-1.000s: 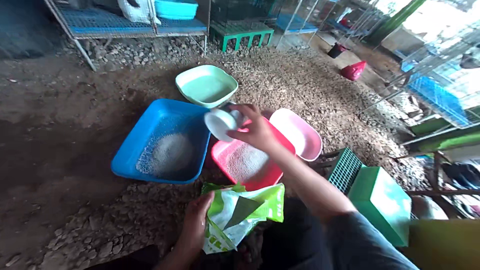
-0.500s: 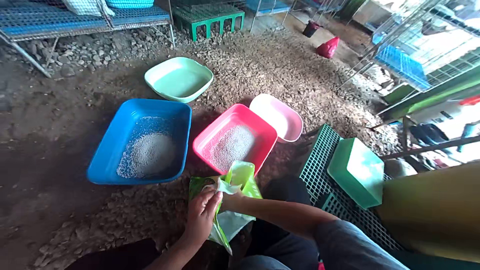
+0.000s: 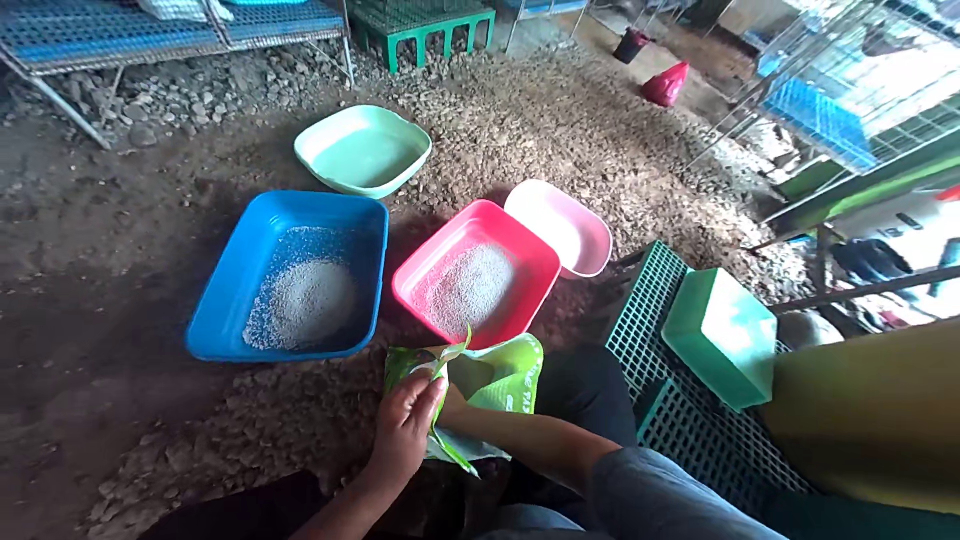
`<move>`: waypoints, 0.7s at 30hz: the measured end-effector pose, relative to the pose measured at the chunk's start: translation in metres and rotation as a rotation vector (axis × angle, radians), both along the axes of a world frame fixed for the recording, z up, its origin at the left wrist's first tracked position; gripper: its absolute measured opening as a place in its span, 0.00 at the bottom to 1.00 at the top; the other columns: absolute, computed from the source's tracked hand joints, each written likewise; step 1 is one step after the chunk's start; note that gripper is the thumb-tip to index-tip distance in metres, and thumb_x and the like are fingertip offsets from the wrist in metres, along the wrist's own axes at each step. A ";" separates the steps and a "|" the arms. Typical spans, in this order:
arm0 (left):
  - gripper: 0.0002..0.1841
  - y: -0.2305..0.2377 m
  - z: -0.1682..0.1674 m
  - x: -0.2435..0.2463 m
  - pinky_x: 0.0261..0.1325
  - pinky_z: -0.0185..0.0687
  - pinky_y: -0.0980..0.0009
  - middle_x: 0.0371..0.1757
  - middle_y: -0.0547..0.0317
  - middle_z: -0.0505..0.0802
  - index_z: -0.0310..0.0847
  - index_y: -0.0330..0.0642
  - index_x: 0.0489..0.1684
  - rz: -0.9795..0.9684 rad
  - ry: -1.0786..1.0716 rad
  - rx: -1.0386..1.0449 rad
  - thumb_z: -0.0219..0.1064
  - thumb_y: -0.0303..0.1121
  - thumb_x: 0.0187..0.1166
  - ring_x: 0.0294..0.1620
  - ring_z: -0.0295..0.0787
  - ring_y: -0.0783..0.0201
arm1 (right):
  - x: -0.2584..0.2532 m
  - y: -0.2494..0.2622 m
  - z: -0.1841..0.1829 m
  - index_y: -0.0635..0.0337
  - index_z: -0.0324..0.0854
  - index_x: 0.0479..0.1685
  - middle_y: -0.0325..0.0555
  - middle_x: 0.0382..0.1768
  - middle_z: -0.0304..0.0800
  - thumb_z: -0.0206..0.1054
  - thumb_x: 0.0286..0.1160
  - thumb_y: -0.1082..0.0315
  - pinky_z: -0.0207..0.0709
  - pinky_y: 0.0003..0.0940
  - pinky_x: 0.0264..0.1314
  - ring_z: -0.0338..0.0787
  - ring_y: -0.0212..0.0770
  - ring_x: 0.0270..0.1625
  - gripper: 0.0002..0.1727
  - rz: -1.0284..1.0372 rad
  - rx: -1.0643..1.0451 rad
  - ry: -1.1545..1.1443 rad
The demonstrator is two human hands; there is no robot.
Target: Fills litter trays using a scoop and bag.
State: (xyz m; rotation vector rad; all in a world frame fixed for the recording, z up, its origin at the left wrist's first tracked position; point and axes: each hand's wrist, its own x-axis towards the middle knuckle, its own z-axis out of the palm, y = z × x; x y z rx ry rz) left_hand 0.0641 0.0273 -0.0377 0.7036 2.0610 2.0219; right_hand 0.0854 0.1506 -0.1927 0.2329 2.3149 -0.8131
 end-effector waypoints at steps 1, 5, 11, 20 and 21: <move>0.18 -0.002 0.000 -0.001 0.38 0.74 0.87 0.24 0.69 0.81 0.76 0.39 0.14 0.003 0.000 -0.002 0.57 0.27 0.81 0.30 0.77 0.85 | -0.002 0.000 -0.012 0.67 0.82 0.68 0.69 0.64 0.86 0.81 0.64 0.46 0.73 0.67 0.73 0.84 0.66 0.70 0.38 0.002 -0.060 -0.009; 0.17 -0.011 0.002 -0.006 0.43 0.79 0.86 0.28 0.72 0.86 0.81 0.40 0.19 0.006 -0.058 -0.007 0.55 0.28 0.82 0.33 0.82 0.85 | -0.005 0.016 -0.076 0.60 0.90 0.60 0.56 0.52 0.94 0.85 0.59 0.57 0.84 0.55 0.64 0.93 0.50 0.55 0.28 -0.138 -0.449 0.079; 0.16 -0.019 -0.004 -0.012 0.52 0.87 0.77 0.35 0.70 0.94 0.89 0.42 0.29 0.010 -0.168 0.024 0.54 0.28 0.83 0.42 0.90 0.78 | -0.006 0.053 0.019 0.68 0.77 0.70 0.56 0.53 0.90 0.67 0.81 0.72 0.90 0.46 0.51 0.93 0.44 0.47 0.20 -0.457 -0.882 -0.234; 0.16 -0.012 -0.004 -0.016 0.48 0.86 0.80 0.32 0.75 0.92 0.88 0.47 0.29 0.013 -0.178 0.031 0.54 0.30 0.84 0.38 0.89 0.81 | 0.021 0.081 0.026 0.63 0.74 0.74 0.52 0.53 0.91 0.57 0.84 0.70 0.90 0.44 0.52 0.94 0.44 0.48 0.21 -0.660 -1.109 -0.160; 0.16 -0.013 -0.004 -0.017 0.49 0.86 0.78 0.33 0.74 0.93 0.88 0.47 0.30 0.014 -0.194 0.033 0.54 0.30 0.84 0.39 0.89 0.80 | 0.025 0.081 0.031 0.64 0.74 0.75 0.51 0.53 0.91 0.57 0.83 0.72 0.90 0.42 0.52 0.93 0.42 0.48 0.22 -0.648 -1.107 -0.143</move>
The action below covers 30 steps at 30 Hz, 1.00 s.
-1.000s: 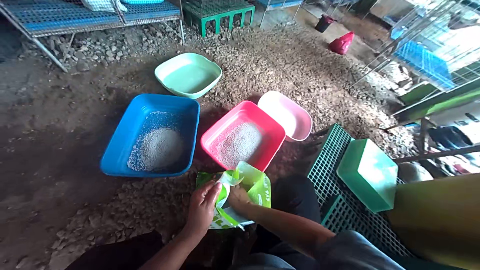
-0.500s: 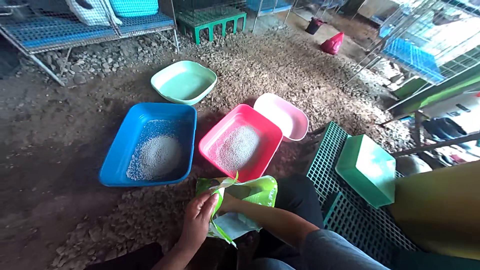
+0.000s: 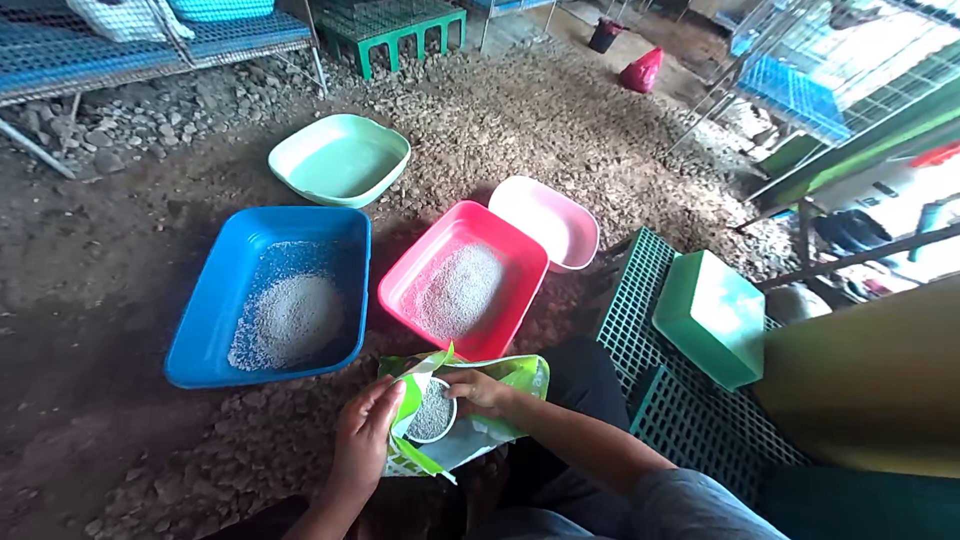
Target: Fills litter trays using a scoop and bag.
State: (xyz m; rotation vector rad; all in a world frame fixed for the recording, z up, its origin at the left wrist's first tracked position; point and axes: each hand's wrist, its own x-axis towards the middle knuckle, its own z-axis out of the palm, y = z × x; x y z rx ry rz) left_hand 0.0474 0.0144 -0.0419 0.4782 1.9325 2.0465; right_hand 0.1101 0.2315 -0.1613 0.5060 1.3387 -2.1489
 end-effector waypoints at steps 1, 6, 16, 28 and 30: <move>0.16 -0.001 0.000 0.000 0.50 0.87 0.78 0.34 0.74 0.93 0.89 0.47 0.31 0.003 -0.016 0.000 0.53 0.30 0.84 0.40 0.90 0.80 | 0.003 0.001 0.007 0.64 0.74 0.76 0.50 0.54 0.91 0.58 0.82 0.74 0.90 0.41 0.51 0.93 0.41 0.48 0.23 -0.005 0.010 0.017; 0.16 -0.002 0.003 -0.002 0.51 0.88 0.77 0.35 0.74 0.94 0.89 0.46 0.33 0.042 -0.070 0.024 0.52 0.29 0.84 0.41 0.90 0.79 | 0.020 0.017 0.063 0.63 0.74 0.77 0.47 0.60 0.89 0.58 0.79 0.75 0.90 0.38 0.49 0.93 0.38 0.51 0.25 -0.047 0.084 0.029; 0.17 -0.007 0.007 -0.018 0.46 0.88 0.78 0.28 0.75 0.92 0.86 0.47 0.28 0.192 -0.300 0.091 0.52 0.26 0.84 0.34 0.89 0.80 | 0.014 0.050 0.176 0.60 0.79 0.66 0.46 0.49 0.95 0.61 0.75 0.70 0.93 0.42 0.46 0.96 0.43 0.46 0.20 -0.144 0.194 -0.023; 0.13 -0.024 0.011 0.009 0.40 0.77 0.80 0.27 0.68 0.82 0.85 0.34 0.27 0.046 -0.255 -0.076 0.60 0.28 0.83 0.31 0.78 0.81 | -0.198 -0.025 0.184 0.66 0.71 0.74 0.57 0.53 0.88 0.54 0.91 0.68 0.91 0.43 0.48 0.93 0.47 0.45 0.18 -0.170 0.380 0.156; 0.14 -0.024 0.009 0.008 0.37 0.74 0.82 0.25 0.71 0.80 0.82 0.38 0.22 0.044 -0.270 -0.048 0.59 0.27 0.82 0.28 0.76 0.82 | -0.245 -0.049 0.142 0.64 0.72 0.77 0.62 0.60 0.86 0.65 0.83 0.71 0.89 0.49 0.49 0.92 0.52 0.49 0.24 -0.135 0.573 0.259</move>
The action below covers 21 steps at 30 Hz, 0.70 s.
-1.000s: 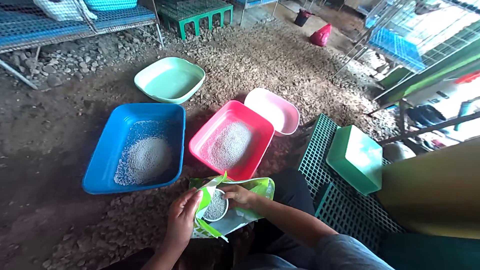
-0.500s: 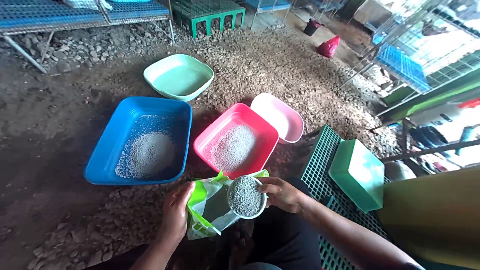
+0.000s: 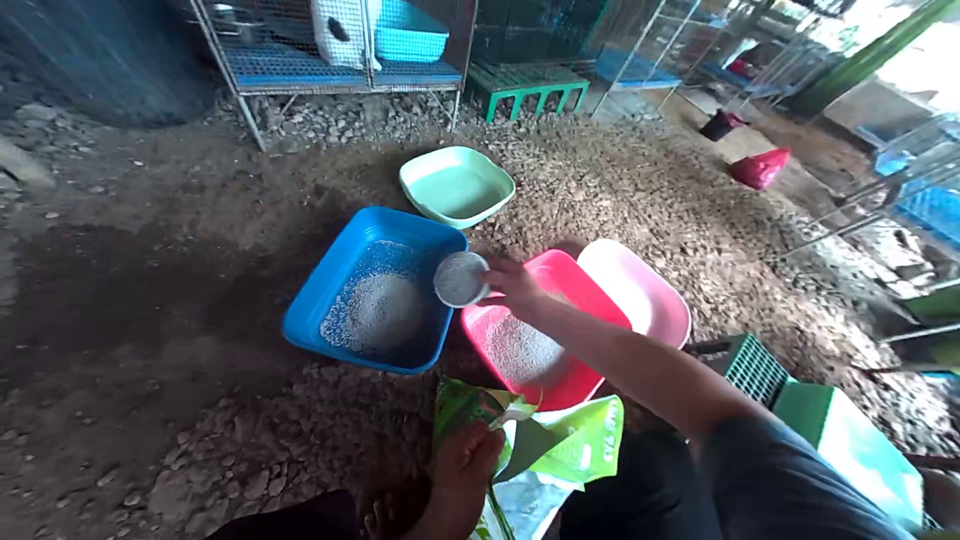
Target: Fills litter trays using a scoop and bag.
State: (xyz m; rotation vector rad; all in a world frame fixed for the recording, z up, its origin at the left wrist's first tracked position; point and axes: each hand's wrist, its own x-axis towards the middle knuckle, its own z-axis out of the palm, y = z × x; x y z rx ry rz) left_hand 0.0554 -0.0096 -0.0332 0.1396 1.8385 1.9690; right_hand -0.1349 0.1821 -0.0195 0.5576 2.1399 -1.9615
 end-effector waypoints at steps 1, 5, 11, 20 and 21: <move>0.15 0.000 -0.001 -0.001 0.36 0.74 0.82 0.24 0.71 0.80 0.81 0.39 0.20 -0.001 -0.012 0.008 0.59 0.27 0.82 0.28 0.76 0.82 | -0.022 -0.012 -0.023 0.63 0.74 0.77 0.65 0.62 0.86 0.72 0.76 0.72 0.89 0.52 0.51 0.92 0.56 0.52 0.28 0.025 0.173 0.061; 0.16 0.000 -0.006 -0.005 0.35 0.72 0.81 0.23 0.71 0.78 0.79 0.41 0.18 -0.023 0.018 0.027 0.58 0.28 0.82 0.26 0.74 0.81 | -0.084 -0.052 -0.066 0.62 0.81 0.73 0.74 0.82 0.65 0.84 0.56 0.72 0.74 0.66 0.76 0.68 0.73 0.83 0.36 0.186 0.807 0.277; 0.19 0.004 -0.010 -0.005 0.32 0.69 0.83 0.20 0.74 0.75 0.75 0.46 0.13 -0.036 0.060 0.108 0.58 0.27 0.82 0.24 0.71 0.83 | -0.118 -0.072 -0.039 0.57 0.84 0.71 0.70 0.84 0.66 0.66 0.69 0.85 0.82 0.61 0.65 0.70 0.73 0.84 0.28 0.357 1.324 0.648; 0.13 0.008 0.001 -0.012 0.41 0.80 0.80 0.26 0.73 0.84 0.84 0.40 0.27 -0.012 0.051 -0.007 0.57 0.28 0.83 0.31 0.82 0.82 | -0.023 0.027 0.097 0.59 0.82 0.72 0.73 0.80 0.68 0.84 0.56 0.68 0.81 0.61 0.68 0.76 0.70 0.78 0.35 0.084 0.963 0.677; 0.13 0.009 -0.001 -0.013 0.40 0.80 0.80 0.25 0.74 0.84 0.83 0.41 0.27 -0.014 0.070 -0.011 0.57 0.29 0.84 0.30 0.81 0.82 | 0.014 0.052 0.106 0.60 0.79 0.75 0.69 0.77 0.73 0.85 0.57 0.64 0.82 0.58 0.67 0.81 0.64 0.73 0.38 0.094 0.856 0.614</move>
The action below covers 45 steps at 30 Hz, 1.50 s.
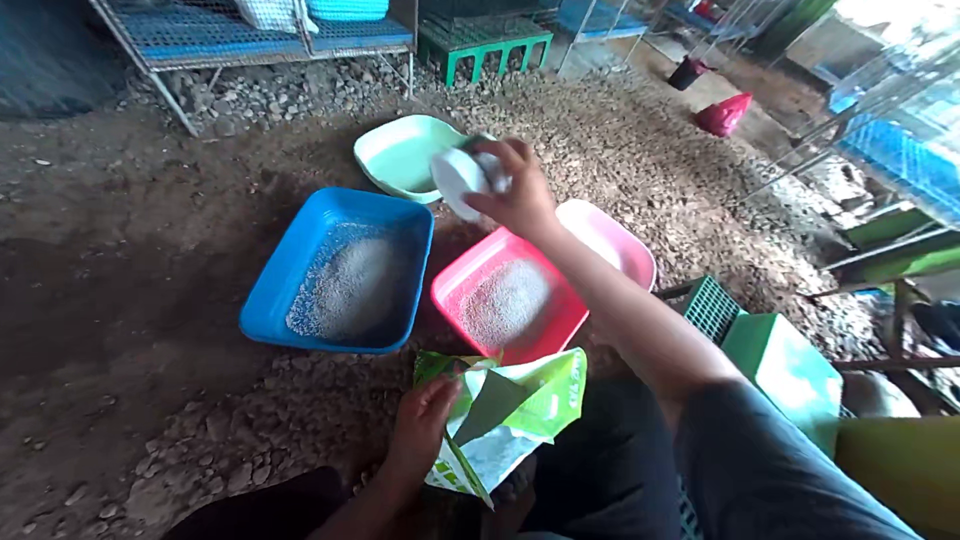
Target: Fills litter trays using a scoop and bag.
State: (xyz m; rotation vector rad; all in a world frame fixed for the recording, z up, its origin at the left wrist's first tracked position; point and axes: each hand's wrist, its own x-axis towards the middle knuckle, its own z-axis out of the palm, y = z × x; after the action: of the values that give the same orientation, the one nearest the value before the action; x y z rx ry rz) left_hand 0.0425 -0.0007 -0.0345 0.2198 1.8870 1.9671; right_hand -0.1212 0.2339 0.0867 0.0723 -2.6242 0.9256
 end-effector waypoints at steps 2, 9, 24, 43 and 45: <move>0.14 0.002 -0.005 0.001 0.40 0.81 0.80 0.25 0.76 0.84 0.84 0.45 0.26 0.002 0.035 0.028 0.57 0.30 0.84 0.30 0.82 0.83 | 0.094 0.044 0.007 0.59 0.75 0.77 0.55 0.67 0.86 0.82 0.61 0.67 0.86 0.44 0.64 0.89 0.45 0.63 0.38 0.077 -0.229 -0.212; 0.15 0.023 -0.002 0.006 0.42 0.82 0.82 0.27 0.78 0.87 0.84 0.45 0.25 -0.030 0.183 0.057 0.56 0.27 0.83 0.32 0.83 0.85 | 0.237 0.030 -0.095 0.68 0.78 0.71 0.59 0.52 0.91 0.77 0.72 0.61 0.88 0.47 0.51 0.92 0.47 0.46 0.30 0.118 -0.541 -0.872; 0.16 0.030 0.001 0.010 0.41 0.77 0.86 0.27 0.71 0.84 0.81 0.38 0.20 -0.127 0.316 -0.006 0.56 0.28 0.82 0.32 0.79 0.86 | 0.203 -0.042 -0.254 0.73 0.72 0.78 0.80 0.78 0.69 0.64 0.76 0.79 0.70 0.72 0.74 0.70 0.78 0.80 0.27 0.284 0.406 -0.863; 0.17 0.020 -0.005 0.001 0.43 0.81 0.83 0.28 0.75 0.86 0.83 0.45 0.21 -0.114 0.304 0.019 0.55 0.30 0.83 0.34 0.83 0.84 | 0.206 -0.027 -0.276 0.70 0.78 0.68 0.52 0.55 0.89 0.64 0.75 0.80 0.84 0.40 0.58 0.88 0.38 0.52 0.21 0.064 -1.245 -1.061; 0.17 0.021 -0.006 0.002 0.44 0.81 0.83 0.28 0.75 0.86 0.83 0.46 0.21 -0.115 0.315 0.024 0.55 0.30 0.83 0.34 0.83 0.84 | 0.210 -0.025 -0.266 0.70 0.79 0.67 0.52 0.54 0.88 0.63 0.75 0.79 0.84 0.40 0.56 0.88 0.39 0.50 0.20 -0.056 -1.285 -0.989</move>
State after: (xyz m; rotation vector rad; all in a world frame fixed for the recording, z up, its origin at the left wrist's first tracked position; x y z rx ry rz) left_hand 0.0445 0.0201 -0.0410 0.6642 1.9873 1.9689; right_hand 0.0886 0.2092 -0.1797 -0.9630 -2.0212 2.9171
